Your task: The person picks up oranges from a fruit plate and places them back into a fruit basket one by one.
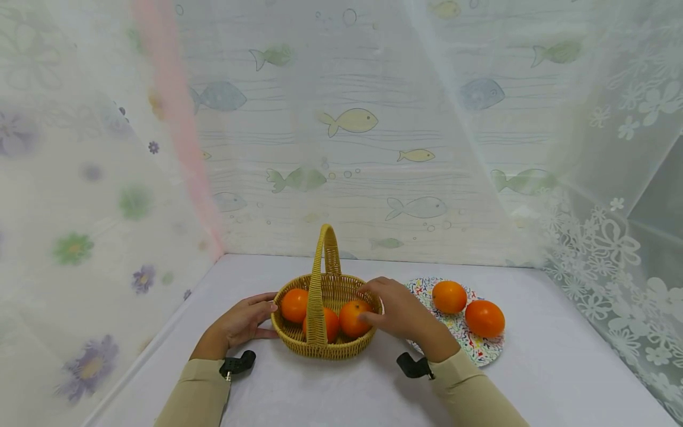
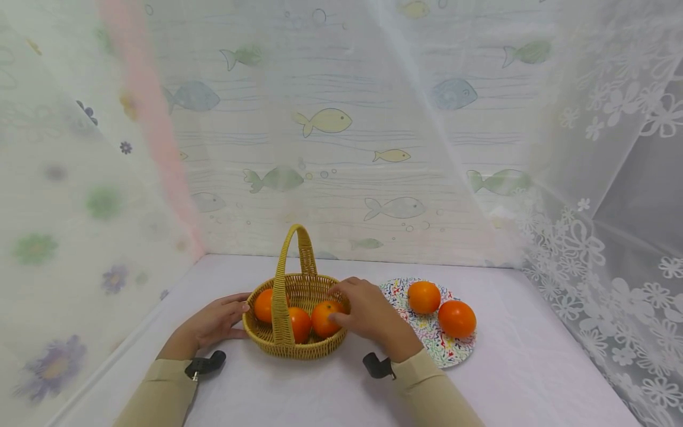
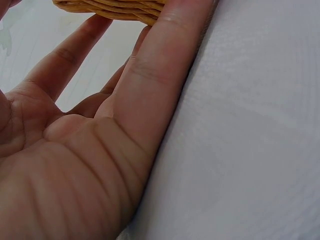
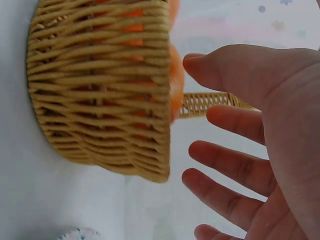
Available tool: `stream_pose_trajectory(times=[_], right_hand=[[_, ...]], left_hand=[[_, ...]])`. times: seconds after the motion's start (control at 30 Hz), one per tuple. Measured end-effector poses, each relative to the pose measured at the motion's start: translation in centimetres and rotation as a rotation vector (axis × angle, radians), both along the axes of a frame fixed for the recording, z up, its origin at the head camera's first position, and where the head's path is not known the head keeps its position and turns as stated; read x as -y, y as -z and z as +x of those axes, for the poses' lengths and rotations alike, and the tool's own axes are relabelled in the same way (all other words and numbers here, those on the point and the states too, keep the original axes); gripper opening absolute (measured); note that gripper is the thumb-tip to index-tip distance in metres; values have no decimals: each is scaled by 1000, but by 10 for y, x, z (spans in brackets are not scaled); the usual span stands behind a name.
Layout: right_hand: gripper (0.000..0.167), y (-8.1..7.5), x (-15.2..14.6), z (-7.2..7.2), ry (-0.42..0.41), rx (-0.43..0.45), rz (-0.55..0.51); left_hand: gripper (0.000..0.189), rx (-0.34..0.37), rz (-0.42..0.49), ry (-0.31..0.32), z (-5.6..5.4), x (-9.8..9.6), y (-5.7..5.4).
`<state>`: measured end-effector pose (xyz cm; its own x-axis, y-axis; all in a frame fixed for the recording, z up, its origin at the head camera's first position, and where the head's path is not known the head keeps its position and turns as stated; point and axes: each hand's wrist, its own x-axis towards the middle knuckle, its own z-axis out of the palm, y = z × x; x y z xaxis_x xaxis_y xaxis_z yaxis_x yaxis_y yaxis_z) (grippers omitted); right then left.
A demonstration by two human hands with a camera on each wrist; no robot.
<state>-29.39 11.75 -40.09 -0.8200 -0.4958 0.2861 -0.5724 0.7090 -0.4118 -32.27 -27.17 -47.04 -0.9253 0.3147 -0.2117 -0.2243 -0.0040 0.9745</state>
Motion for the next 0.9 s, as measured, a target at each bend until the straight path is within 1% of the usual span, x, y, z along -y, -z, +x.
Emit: stream_pose_trajectory(times=[0.27, 0.43, 0.57, 0.73, 0.8, 0.9], right_hand=[[52, -2, -13, -7, 51, -33, -14], [47, -6, -25, -10, 55, -80, -32], [43, -9, -32, -11, 67, -101, -51], [40, -11, -37, -13, 96, -78, -53], [39, -10, -39, -14, 105, -74, -48], [38, -10, -43, -17, 115, -83, -42]], left_hand=[[69, -3, -5, 9, 1, -1, -1], [69, -3, -7, 5, 0, -1, -1], [69, -1, -10, 0, -1, -1, -1], [69, 9, -12, -9, -1, -1, -1], [69, 5, -16, -2, -1, -1, -1], [69, -1, -20, 1, -1, -1, 0]])
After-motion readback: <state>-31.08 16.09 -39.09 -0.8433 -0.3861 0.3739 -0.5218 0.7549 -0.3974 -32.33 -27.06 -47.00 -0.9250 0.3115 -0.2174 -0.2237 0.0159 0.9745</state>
